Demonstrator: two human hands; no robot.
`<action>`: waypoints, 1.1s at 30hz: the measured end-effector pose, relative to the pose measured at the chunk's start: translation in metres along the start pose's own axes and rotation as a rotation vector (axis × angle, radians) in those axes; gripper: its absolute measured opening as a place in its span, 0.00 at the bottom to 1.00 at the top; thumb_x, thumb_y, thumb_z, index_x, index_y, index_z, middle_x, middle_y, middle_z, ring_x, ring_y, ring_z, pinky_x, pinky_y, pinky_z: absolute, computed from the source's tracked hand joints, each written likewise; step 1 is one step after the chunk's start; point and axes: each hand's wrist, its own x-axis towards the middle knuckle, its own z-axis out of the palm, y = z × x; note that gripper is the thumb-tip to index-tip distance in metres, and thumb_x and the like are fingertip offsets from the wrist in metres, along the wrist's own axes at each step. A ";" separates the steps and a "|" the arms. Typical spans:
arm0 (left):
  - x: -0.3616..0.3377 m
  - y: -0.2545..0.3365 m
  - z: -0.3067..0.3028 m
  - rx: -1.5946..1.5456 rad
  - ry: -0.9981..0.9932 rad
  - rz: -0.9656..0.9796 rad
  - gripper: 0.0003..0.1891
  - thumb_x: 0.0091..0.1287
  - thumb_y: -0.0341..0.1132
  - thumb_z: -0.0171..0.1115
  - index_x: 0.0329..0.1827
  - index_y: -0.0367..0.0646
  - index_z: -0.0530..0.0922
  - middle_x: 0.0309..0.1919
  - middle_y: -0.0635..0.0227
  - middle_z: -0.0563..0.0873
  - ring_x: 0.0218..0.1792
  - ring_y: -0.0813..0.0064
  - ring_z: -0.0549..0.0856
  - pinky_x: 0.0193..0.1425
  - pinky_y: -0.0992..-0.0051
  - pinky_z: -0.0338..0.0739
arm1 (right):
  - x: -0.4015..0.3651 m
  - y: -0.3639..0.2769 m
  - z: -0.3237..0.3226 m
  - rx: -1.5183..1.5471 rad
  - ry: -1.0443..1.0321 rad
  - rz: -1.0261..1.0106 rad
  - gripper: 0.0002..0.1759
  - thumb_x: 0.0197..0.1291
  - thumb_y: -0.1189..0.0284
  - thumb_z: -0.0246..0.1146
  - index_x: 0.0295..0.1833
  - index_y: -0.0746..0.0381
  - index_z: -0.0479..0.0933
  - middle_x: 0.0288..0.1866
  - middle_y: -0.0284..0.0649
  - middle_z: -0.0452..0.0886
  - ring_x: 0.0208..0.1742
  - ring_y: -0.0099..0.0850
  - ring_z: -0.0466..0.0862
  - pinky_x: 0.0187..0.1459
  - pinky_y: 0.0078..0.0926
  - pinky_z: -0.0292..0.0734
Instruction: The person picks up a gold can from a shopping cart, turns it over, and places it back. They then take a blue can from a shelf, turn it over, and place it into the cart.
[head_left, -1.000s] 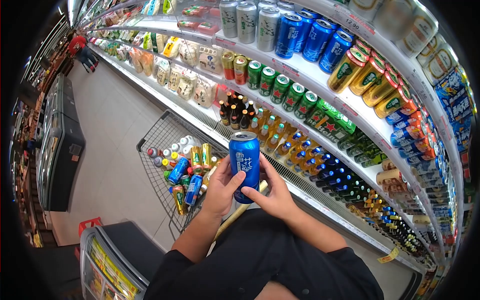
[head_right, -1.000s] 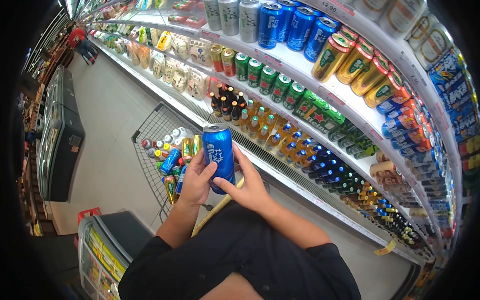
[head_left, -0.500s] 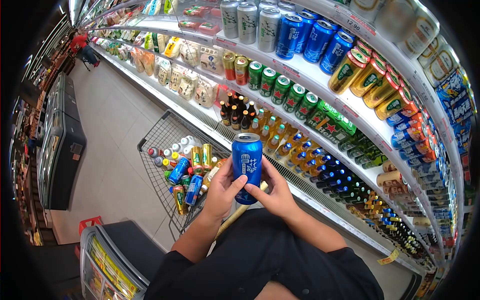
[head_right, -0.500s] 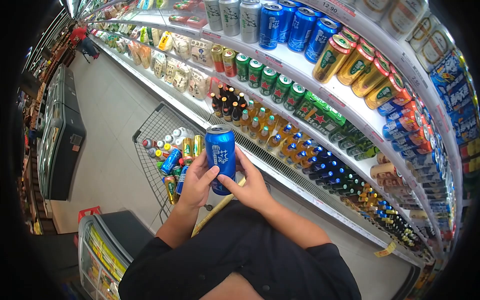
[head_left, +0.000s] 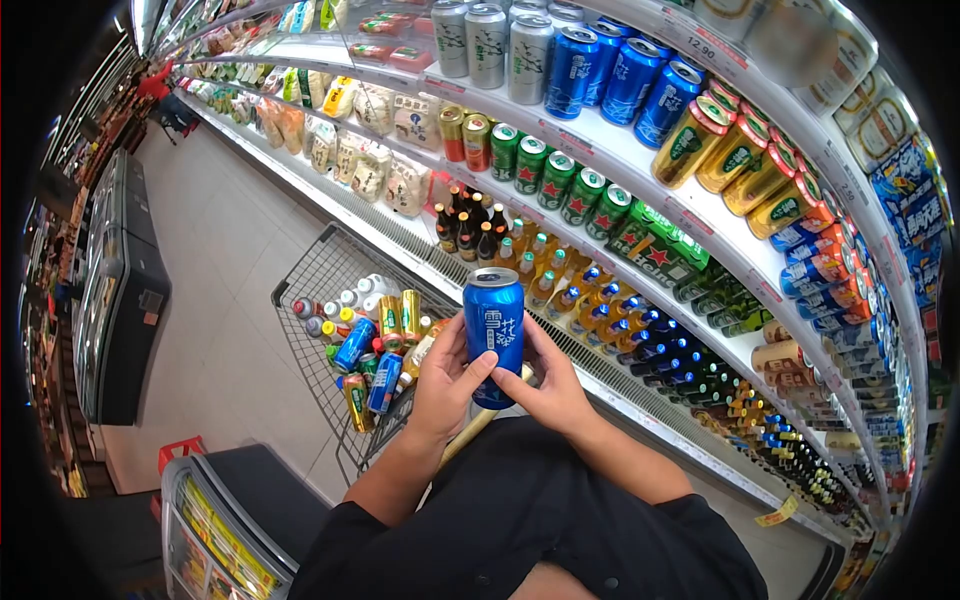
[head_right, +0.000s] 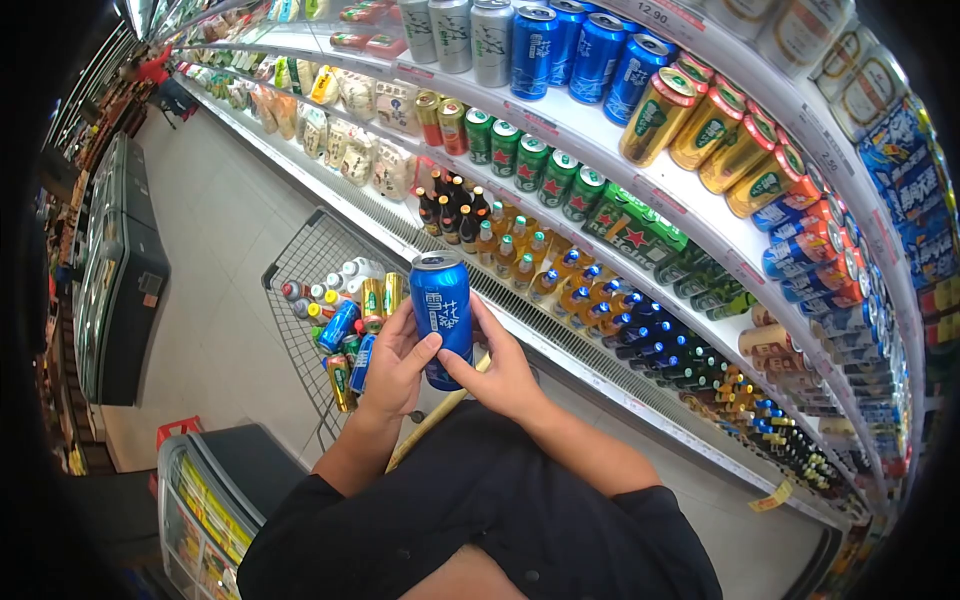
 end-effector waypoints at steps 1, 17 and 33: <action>0.001 -0.001 0.000 -0.004 0.002 -0.004 0.36 0.72 0.25 0.68 0.80 0.31 0.62 0.68 0.57 0.79 0.65 0.71 0.81 0.73 0.68 0.74 | 0.000 0.000 -0.001 -0.008 -0.001 -0.003 0.48 0.64 0.71 0.72 0.84 0.71 0.55 0.70 0.48 0.77 0.68 0.33 0.79 0.67 0.34 0.74; 0.009 -0.005 0.003 -0.028 0.015 -0.023 0.36 0.70 0.24 0.69 0.79 0.30 0.63 0.68 0.55 0.79 0.66 0.69 0.80 0.73 0.67 0.74 | 0.003 0.005 -0.007 -0.005 0.001 0.019 0.49 0.64 0.71 0.72 0.84 0.72 0.55 0.73 0.50 0.74 0.68 0.34 0.79 0.68 0.35 0.74; 0.008 0.000 0.001 -0.073 -0.032 -0.122 0.34 0.74 0.24 0.63 0.81 0.29 0.61 0.70 0.55 0.78 0.69 0.70 0.79 0.75 0.67 0.72 | 0.000 0.004 -0.002 0.131 0.033 0.101 0.48 0.66 0.71 0.73 0.84 0.71 0.53 0.75 0.50 0.72 0.74 0.36 0.75 0.75 0.38 0.69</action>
